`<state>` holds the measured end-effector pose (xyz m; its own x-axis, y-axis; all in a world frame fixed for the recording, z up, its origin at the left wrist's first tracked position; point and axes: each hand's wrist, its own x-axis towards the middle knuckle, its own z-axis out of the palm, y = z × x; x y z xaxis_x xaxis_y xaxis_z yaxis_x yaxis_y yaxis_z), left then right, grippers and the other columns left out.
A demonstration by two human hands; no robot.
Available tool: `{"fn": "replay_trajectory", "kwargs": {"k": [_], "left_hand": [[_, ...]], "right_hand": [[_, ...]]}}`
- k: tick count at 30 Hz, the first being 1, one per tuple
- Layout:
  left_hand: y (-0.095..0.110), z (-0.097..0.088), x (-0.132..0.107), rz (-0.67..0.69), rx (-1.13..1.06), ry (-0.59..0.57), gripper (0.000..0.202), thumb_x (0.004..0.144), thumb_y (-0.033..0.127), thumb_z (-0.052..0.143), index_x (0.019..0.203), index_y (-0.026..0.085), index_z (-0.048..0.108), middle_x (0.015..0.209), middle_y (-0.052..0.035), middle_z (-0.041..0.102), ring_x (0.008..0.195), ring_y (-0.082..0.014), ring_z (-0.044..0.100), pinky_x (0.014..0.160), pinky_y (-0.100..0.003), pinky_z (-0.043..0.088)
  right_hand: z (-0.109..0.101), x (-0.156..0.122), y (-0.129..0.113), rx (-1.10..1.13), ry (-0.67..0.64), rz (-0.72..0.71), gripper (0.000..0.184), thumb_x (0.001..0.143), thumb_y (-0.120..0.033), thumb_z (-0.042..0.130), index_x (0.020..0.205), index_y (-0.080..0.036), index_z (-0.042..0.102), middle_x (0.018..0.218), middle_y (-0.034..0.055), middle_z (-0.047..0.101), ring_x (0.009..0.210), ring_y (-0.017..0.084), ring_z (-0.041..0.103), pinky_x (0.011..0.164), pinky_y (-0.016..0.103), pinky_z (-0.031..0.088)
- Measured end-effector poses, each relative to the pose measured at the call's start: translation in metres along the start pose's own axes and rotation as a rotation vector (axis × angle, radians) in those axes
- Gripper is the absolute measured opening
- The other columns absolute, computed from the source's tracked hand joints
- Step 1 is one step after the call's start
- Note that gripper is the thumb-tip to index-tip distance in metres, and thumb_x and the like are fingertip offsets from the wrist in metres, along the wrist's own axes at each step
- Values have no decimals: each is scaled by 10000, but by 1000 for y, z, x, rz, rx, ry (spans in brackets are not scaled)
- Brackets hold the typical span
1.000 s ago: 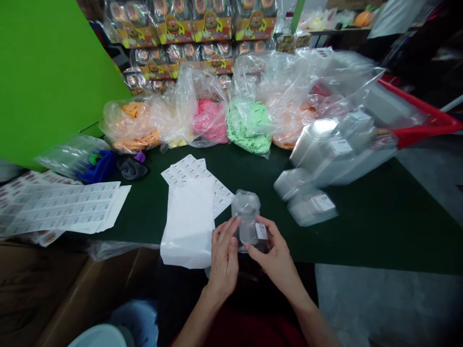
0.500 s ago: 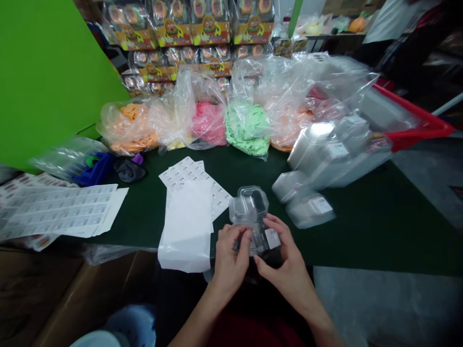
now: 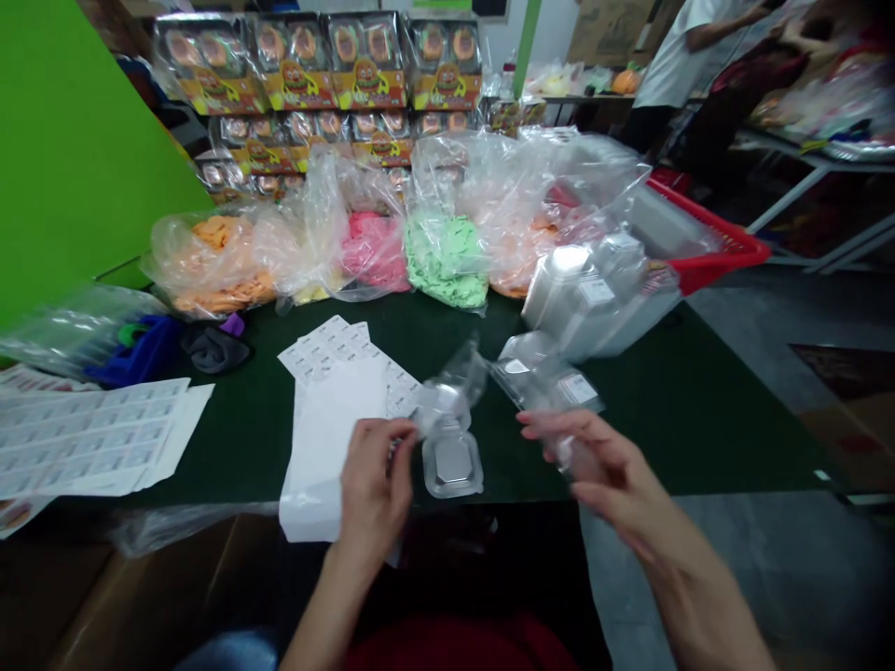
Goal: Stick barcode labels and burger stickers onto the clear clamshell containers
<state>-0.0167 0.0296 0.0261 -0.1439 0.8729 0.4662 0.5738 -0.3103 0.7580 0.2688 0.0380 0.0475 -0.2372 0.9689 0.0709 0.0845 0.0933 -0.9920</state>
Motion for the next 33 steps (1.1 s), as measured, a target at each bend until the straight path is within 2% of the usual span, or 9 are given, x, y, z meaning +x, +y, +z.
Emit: {"fn": "replay_trajectory", "kwargs": {"k": [2, 6, 10, 14, 17, 21, 24, 27, 33], "left_hand": [[-6, -15, 11, -123, -40, 96, 106, 1003, 296, 667, 1014, 206, 722, 944, -40, 720, 844, -182, 684, 777, -291, 543], [-7, -25, 15, -371, -234, 110, 211, 969, 402, 717, 1001, 194, 723, 892, -28, 737, 723, -142, 625, 677, -245, 506], [-4, -6, -6, -543, -441, -46, 298, 955, 464, 729, 1033, 177, 735, 858, -38, 747, 649, -110, 547, 603, -212, 465], [-6, 15, -27, -682, -536, -171, 393, 913, 526, 743, 1051, 158, 746, 851, -66, 744, 703, -147, 624, 557, -212, 481], [-13, 27, -35, -746, -568, -226, 417, 879, 551, 758, 996, 151, 744, 818, -54, 722, 650, -138, 621, 529, -217, 495], [-23, 36, -39, -791, -536, -199, 409, 849, 545, 784, 970, 159, 728, 765, -29, 692, 627, -145, 640, 483, -205, 481], [-26, 39, -41, -769, -491, -174, 367, 879, 516, 765, 981, 169, 706, 726, -7, 678, 594, -135, 622, 496, -208, 487], [-27, 38, -43, -708, -420, -176, 338, 934, 511, 705, 967, 174, 701, 712, 2, 668, 590, -135, 608, 550, -232, 514], [-35, 30, -47, -486, -45, -184, 233, 993, 411, 640, 1018, 197, 728, 833, -26, 727, 728, -177, 675, 685, -280, 540]], "right_hand": [[-25, 6, 0, -67, 122, -25, 438, 863, -435, 761, 1276, -312, 680, 1353, 101, 733, 1233, 325, 713, 1015, 482, 592], [-47, 36, 19, -655, 459, -132, 505, 846, -445, 770, 1322, -301, 678, 1462, 119, 636, 1353, 379, 597, 1134, 599, 457], [-45, 67, 50, -1025, 311, -11, 534, 892, -455, 680, 1393, -271, 652, 1508, 183, 596, 1397, 458, 524, 1083, 680, 422], [-47, 76, 68, -1085, 217, 62, 539, 948, -484, 636, 1445, -278, 608, 1523, 186, 598, 1384, 438, 559, 1088, 682, 419], [-48, 70, 65, -1098, 266, 26, 617, 975, -541, 625, 1522, -267, 549, 1608, 211, 510, 1482, 461, 475, 1140, 730, 358], [-19, 49, 52, -1016, 399, -158, 668, 1003, -562, 631, 1597, -300, 473, 1693, 182, 415, 1590, 459, 330, 1225, 763, 237], [26, 28, 47, -796, 128, -272, 579, 1012, -454, 682, 1562, -385, 515, 1662, 95, 499, 1605, 373, 354, 1266, 677, 300], [68, 17, 51, -681, -172, -249, 651, 964, -320, 761, 1558, -429, 518, 1747, 42, 391, 1651, 363, 257, 1287, 693, 277], [87, 24, 64, -658, -262, -200, 643, 925, -160, 741, 1501, -402, 592, 1730, 29, 426, 1655, 364, 240, 1300, 737, 187]]}}
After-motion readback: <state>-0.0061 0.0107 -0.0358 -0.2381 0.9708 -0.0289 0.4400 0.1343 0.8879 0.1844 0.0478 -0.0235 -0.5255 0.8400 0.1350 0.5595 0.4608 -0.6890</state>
